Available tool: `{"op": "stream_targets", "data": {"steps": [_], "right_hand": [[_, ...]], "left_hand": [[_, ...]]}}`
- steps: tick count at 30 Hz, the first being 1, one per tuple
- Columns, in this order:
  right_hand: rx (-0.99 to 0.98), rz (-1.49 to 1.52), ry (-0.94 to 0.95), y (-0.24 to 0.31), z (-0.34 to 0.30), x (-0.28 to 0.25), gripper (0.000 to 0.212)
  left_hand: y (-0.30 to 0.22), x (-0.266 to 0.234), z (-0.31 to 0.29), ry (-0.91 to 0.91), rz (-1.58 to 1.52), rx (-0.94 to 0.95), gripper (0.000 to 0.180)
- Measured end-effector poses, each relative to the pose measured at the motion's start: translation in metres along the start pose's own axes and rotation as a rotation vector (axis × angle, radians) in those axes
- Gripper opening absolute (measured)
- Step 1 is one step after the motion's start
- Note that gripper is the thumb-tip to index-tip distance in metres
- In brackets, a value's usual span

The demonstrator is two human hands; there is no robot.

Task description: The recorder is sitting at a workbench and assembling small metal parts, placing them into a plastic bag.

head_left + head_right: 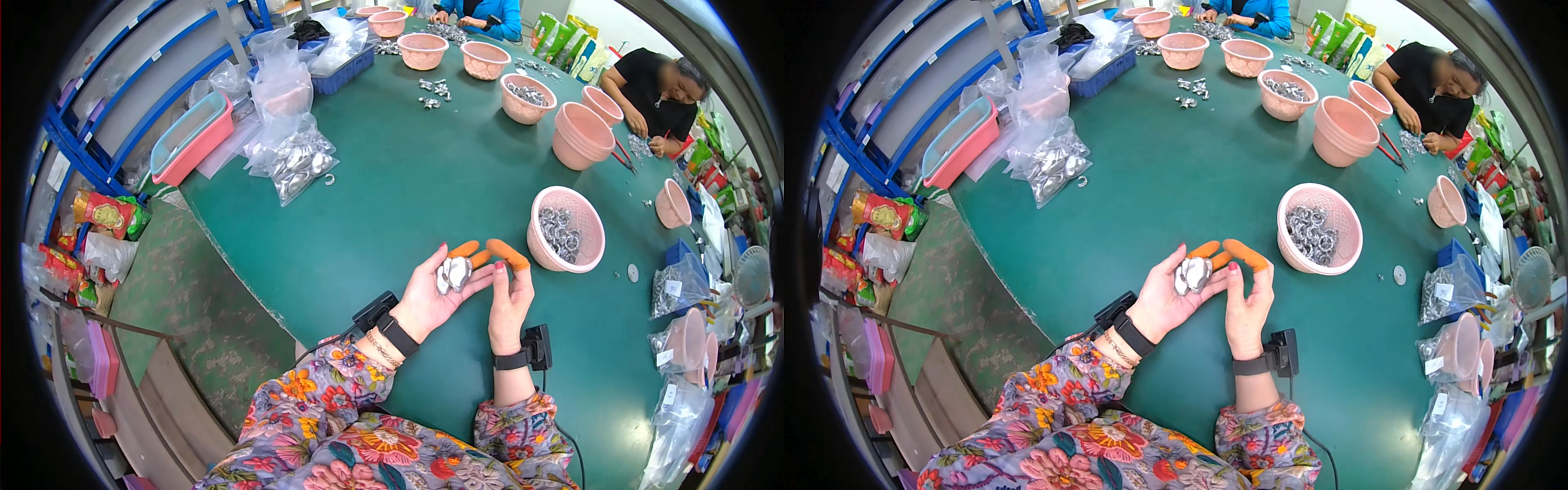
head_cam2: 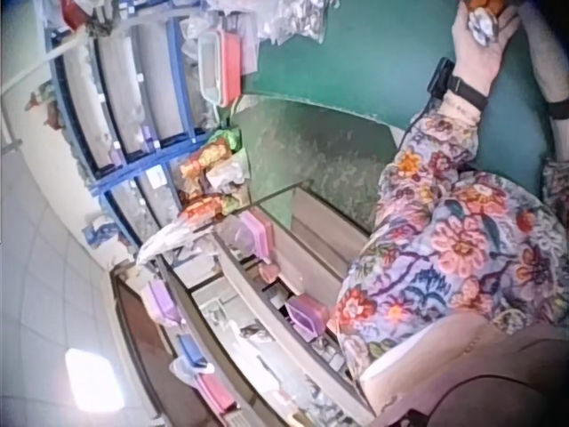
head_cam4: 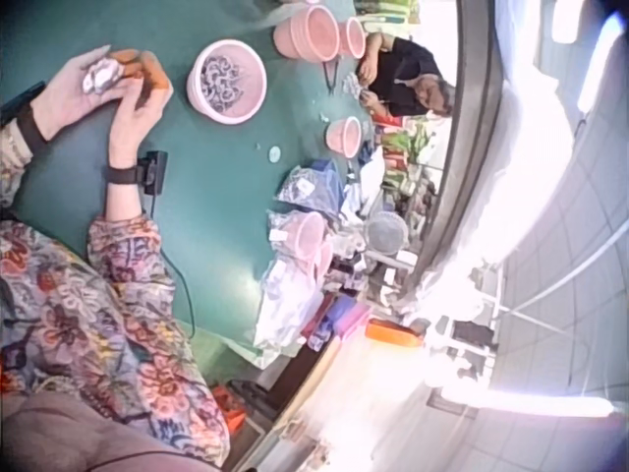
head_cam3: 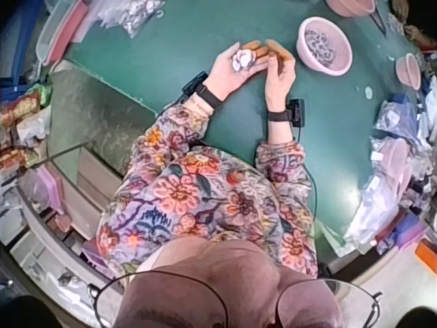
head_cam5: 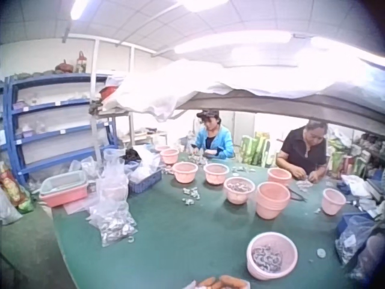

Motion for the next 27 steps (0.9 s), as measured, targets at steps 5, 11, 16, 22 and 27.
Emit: {"op": "stream_targets", "data": {"steps": [5,11,16,22,27], "right_hand": [[-0.374,-0.671,0.121,0.025,-0.014,0.037,0.038],[-0.227,-0.565,0.019,0.005,-0.001,0.018,0.029],[-0.062,-0.479,-0.075,-0.016,0.012,0.0,0.021],[0.12,-0.197,-0.091,-0.033,0.017,-0.013,0.021],[0.012,-0.417,-0.05,-0.025,0.01,-0.006,0.019]], "left_hand": [[-0.006,0.0,0.003,0.247,-0.095,-0.024,0.049],[-0.011,-0.004,0.0,0.028,-0.029,0.052,0.049],[-0.007,0.0,-0.001,0.024,-0.098,0.018,0.053],[-0.003,0.002,-0.003,0.022,-0.042,0.01,0.054],[-0.001,0.001,-0.005,0.073,0.004,0.009,0.055]]}}
Point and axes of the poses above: each hand's wrist, its own z-axis towards the middle knuckle, its own x-axis out of the palm, y = z × x, the point moved 8 cm from there along z, towards the middle knuckle, and after that the axes turned 13 degrees about x, right-handed, at the moved point
